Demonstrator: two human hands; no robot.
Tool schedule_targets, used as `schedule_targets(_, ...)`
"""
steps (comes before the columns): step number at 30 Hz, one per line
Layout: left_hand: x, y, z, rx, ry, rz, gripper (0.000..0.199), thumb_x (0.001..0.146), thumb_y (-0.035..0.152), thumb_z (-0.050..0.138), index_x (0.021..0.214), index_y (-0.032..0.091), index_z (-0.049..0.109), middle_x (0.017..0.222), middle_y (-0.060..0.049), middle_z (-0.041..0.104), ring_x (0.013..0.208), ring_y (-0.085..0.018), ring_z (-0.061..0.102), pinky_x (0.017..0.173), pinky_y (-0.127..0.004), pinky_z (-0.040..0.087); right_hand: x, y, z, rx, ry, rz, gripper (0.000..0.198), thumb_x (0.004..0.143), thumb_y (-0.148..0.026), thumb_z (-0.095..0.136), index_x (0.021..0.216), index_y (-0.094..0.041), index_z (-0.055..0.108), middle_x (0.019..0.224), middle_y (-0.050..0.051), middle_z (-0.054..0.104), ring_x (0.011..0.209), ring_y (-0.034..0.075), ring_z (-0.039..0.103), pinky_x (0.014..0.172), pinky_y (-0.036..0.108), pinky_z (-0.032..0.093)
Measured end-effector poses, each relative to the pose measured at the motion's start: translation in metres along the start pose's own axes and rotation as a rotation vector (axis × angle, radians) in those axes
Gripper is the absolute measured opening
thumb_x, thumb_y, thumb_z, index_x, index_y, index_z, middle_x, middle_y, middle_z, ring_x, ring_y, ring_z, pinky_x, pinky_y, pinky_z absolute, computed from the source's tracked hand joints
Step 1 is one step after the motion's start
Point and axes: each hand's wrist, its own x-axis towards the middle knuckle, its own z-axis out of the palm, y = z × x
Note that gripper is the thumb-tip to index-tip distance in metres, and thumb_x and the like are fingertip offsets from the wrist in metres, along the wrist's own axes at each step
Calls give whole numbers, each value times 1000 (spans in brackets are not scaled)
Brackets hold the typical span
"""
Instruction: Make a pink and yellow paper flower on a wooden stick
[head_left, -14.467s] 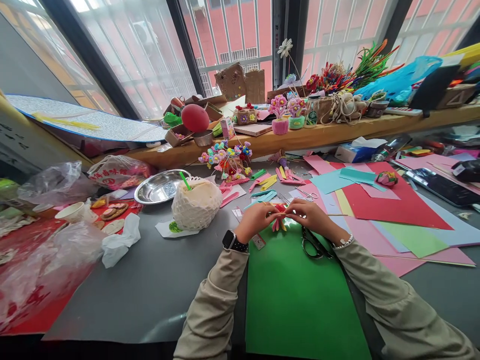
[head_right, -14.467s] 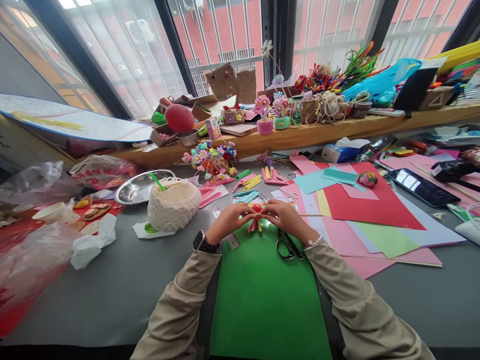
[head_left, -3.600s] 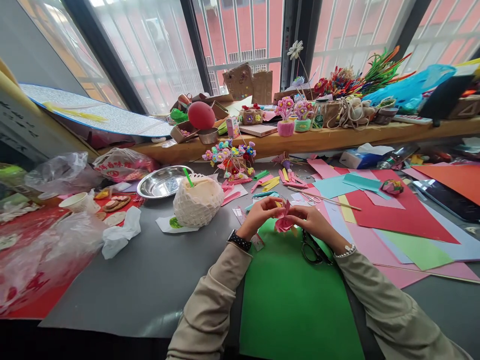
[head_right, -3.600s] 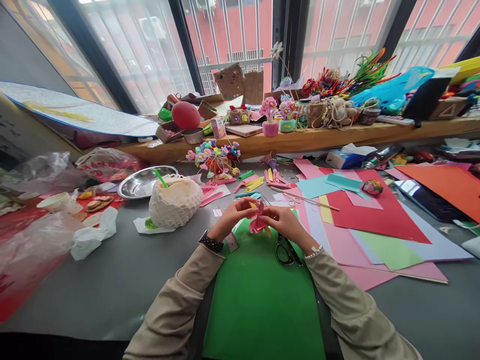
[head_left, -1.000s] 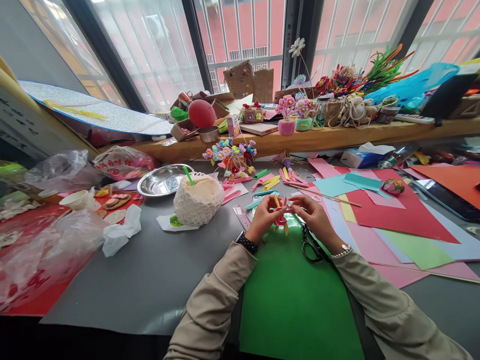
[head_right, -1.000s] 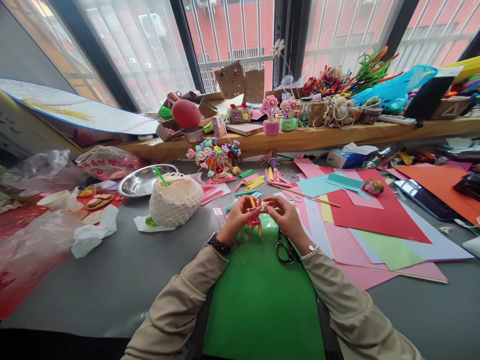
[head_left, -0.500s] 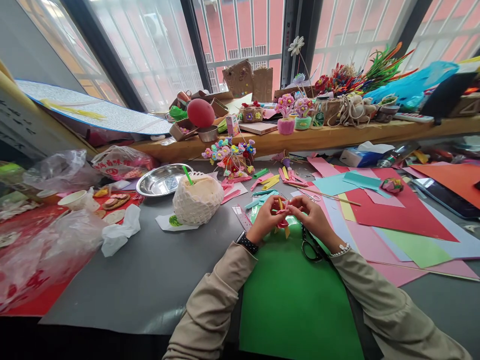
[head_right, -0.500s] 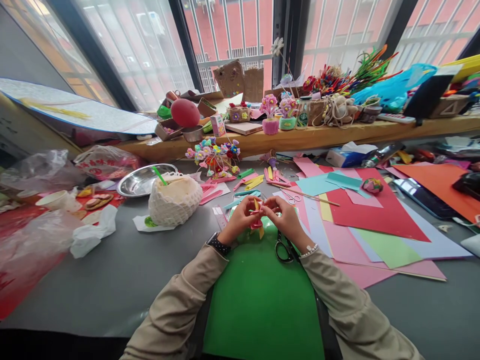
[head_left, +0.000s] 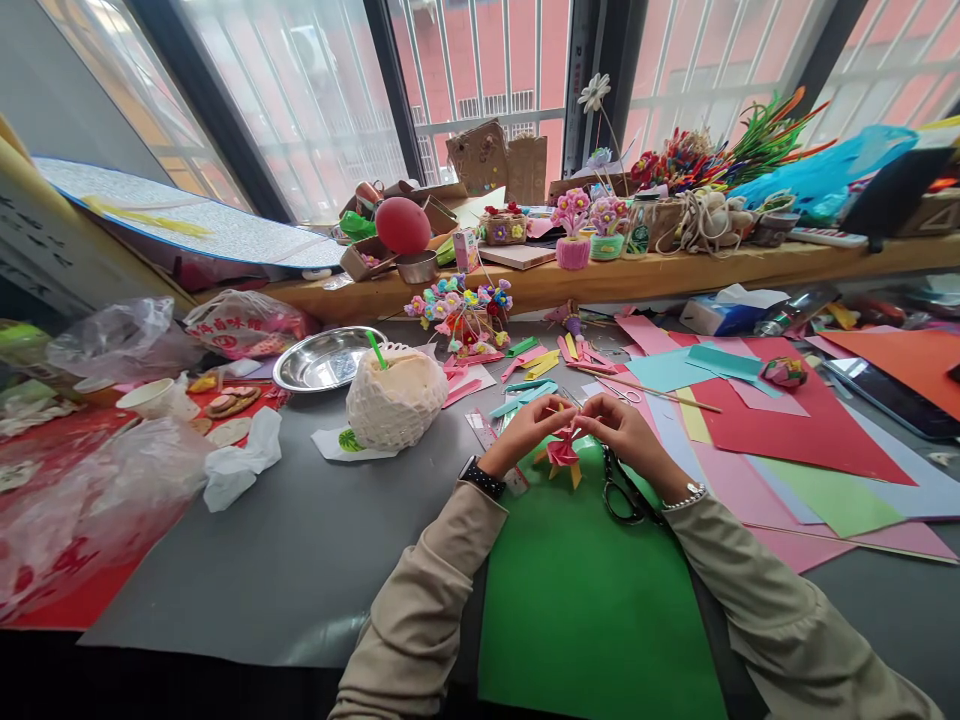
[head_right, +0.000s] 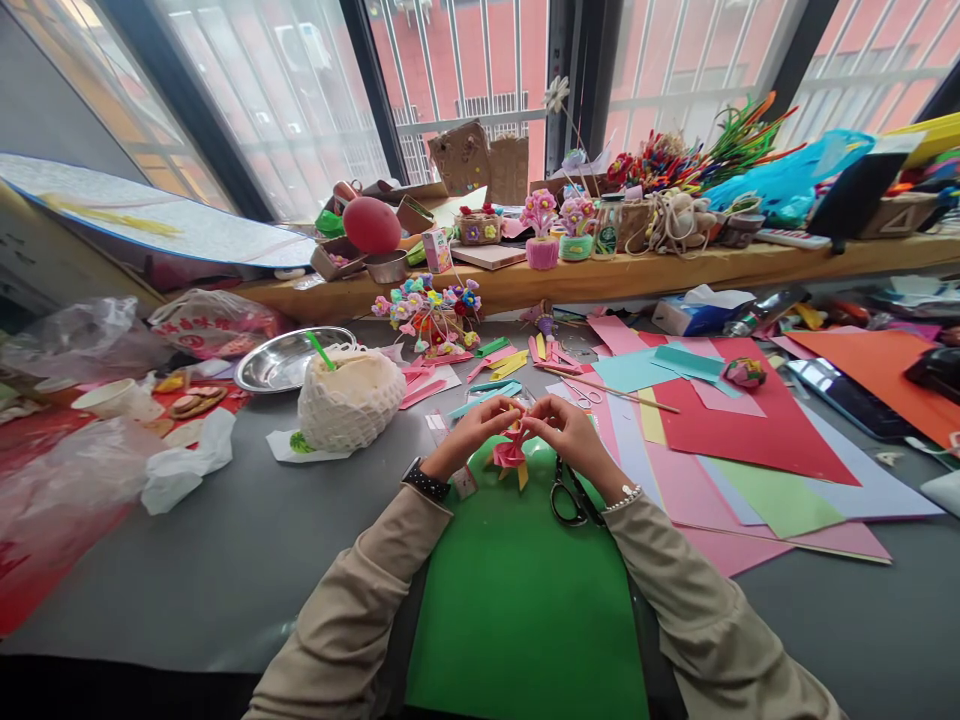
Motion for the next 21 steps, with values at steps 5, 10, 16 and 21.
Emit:
schedule_targets(5, 2, -3, -5, -91, -9, -28, 31, 64, 41, 63, 77, 13, 55, 74, 0, 54, 65, -9, 51, 64, -23, 40, 0, 0, 1, 50, -50, 10, 26, 68, -43, 61, 73, -19, 50, 72, 0, 56, 69, 17, 61, 65, 33, 50)
schedule_targets(10, -1, -2, -8, -41, -50, -4, 30, 62, 35, 66, 79, 13, 54, 75, -1, 55, 66, -9, 51, 61, -23, 39, -1, -3, -1, 24, -52, 11, 23, 69, -39, 62, 73, -19, 51, 72, 0, 56, 69, 15, 60, 64, 30, 49)
schedule_targets(16, -2, 1, -9, 16, -78, 36, 28, 65, 35, 64, 79, 12, 55, 77, -3, 55, 68, -9, 51, 63, -23, 39, -1, -4, -3, -19, -11, -36, 22, 69, -39, 62, 72, -19, 53, 73, 0, 57, 69, 14, 58, 66, 30, 48)
schedule_targets(21, -2, 1, -7, -26, -55, 99, 29, 65, 34, 65, 81, 12, 55, 83, -4, 55, 76, -12, 53, 70, -27, 43, -3, -7, -3, -58, 37, -91, 20, 69, -38, 62, 72, -20, 54, 73, 1, 58, 70, 15, 57, 67, 32, 47)
